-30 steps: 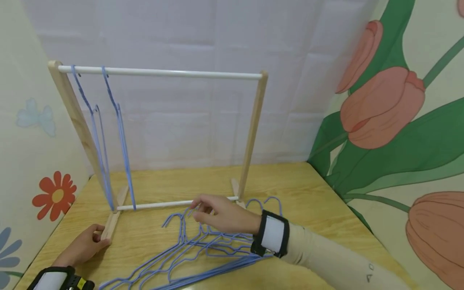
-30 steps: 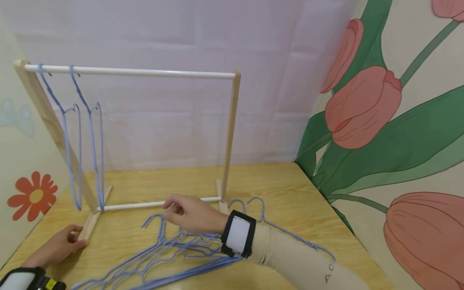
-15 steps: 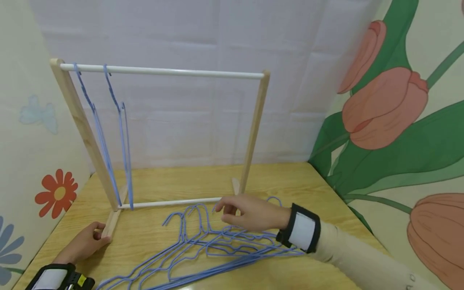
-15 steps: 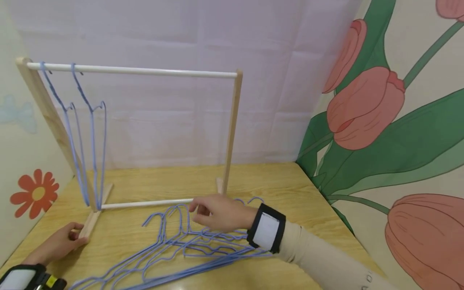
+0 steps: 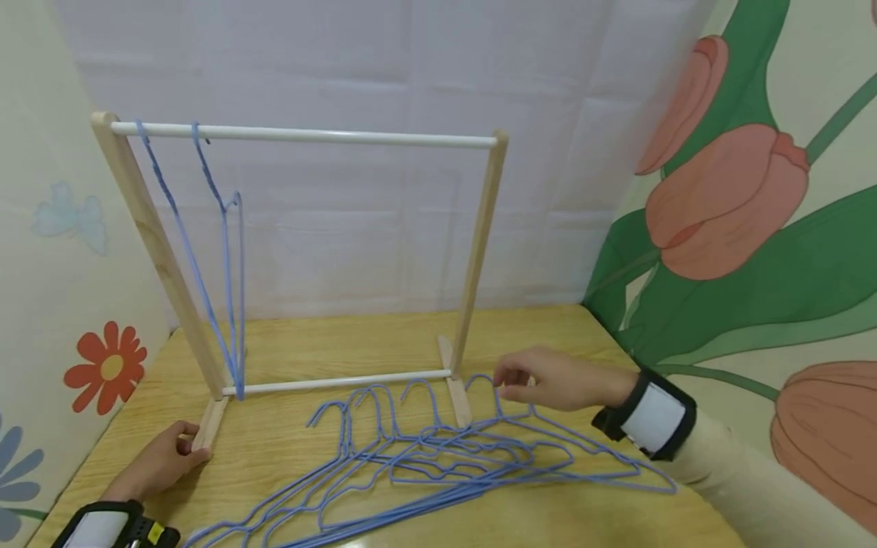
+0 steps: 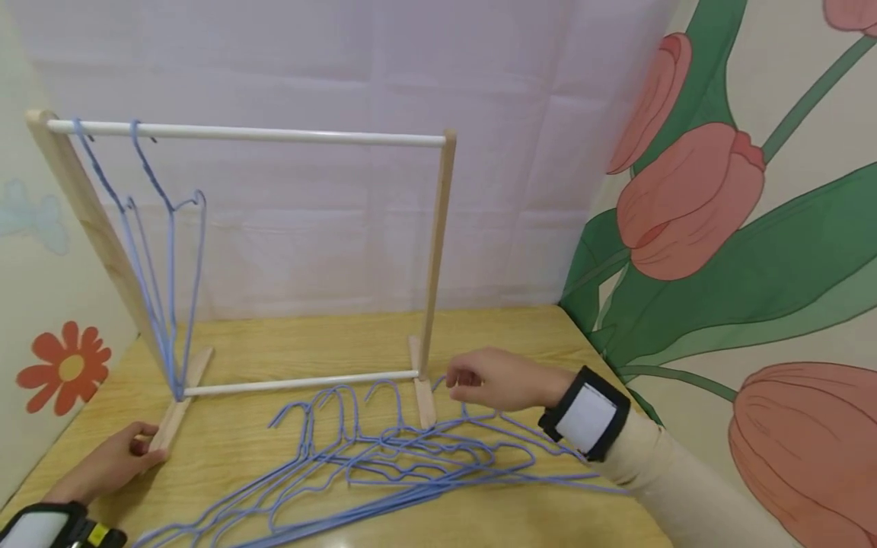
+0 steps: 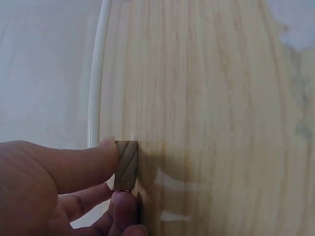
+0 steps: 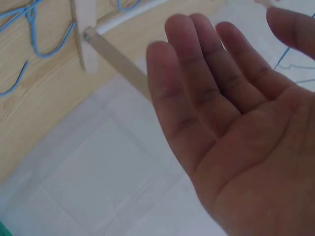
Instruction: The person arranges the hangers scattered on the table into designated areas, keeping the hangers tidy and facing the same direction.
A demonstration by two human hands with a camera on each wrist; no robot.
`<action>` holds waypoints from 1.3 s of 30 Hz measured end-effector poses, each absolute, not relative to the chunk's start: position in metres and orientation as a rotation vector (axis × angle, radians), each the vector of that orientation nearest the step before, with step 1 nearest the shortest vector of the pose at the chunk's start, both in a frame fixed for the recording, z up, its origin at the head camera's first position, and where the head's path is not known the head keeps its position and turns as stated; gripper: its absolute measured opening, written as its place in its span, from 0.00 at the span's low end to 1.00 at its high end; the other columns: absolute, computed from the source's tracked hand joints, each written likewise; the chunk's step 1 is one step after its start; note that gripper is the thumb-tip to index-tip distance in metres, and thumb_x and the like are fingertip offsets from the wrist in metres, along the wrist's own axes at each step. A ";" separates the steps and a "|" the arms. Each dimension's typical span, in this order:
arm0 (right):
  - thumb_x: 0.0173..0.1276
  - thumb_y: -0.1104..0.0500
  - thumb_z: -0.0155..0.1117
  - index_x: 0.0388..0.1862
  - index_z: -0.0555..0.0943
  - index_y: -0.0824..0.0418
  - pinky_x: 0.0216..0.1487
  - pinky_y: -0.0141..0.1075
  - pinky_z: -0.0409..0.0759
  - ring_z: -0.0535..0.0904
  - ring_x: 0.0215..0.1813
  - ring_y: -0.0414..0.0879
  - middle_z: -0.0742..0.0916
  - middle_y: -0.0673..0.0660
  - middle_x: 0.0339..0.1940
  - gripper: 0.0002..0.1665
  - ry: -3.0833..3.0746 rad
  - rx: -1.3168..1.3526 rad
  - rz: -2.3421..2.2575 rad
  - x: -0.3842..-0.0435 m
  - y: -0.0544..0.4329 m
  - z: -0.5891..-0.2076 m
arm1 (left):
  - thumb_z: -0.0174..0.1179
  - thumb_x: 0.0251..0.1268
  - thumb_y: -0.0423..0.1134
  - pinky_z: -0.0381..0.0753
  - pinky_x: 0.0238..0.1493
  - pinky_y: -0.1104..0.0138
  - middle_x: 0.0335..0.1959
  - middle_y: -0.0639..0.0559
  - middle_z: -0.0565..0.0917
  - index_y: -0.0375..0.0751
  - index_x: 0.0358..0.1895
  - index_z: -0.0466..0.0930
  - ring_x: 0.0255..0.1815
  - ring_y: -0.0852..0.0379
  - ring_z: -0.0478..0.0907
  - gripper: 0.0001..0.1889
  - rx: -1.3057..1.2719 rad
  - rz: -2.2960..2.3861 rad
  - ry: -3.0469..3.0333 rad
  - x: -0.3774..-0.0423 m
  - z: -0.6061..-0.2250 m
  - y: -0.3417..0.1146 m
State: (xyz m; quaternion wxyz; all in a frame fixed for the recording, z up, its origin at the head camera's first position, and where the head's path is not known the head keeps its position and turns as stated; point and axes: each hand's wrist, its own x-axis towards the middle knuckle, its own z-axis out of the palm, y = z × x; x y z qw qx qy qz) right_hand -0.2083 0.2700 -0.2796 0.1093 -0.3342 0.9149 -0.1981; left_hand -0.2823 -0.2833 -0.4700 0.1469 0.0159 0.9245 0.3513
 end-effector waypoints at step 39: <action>0.64 0.64 0.70 0.36 0.79 0.60 0.33 0.35 0.71 0.71 0.30 0.39 0.78 0.49 0.30 0.07 2.618 -0.391 -0.498 -0.188 0.403 -0.301 | 0.61 0.74 0.40 0.72 0.40 0.58 0.38 0.36 0.75 0.16 0.59 0.61 0.40 0.46 0.73 0.29 0.015 0.964 2.666 -0.279 -0.468 -0.283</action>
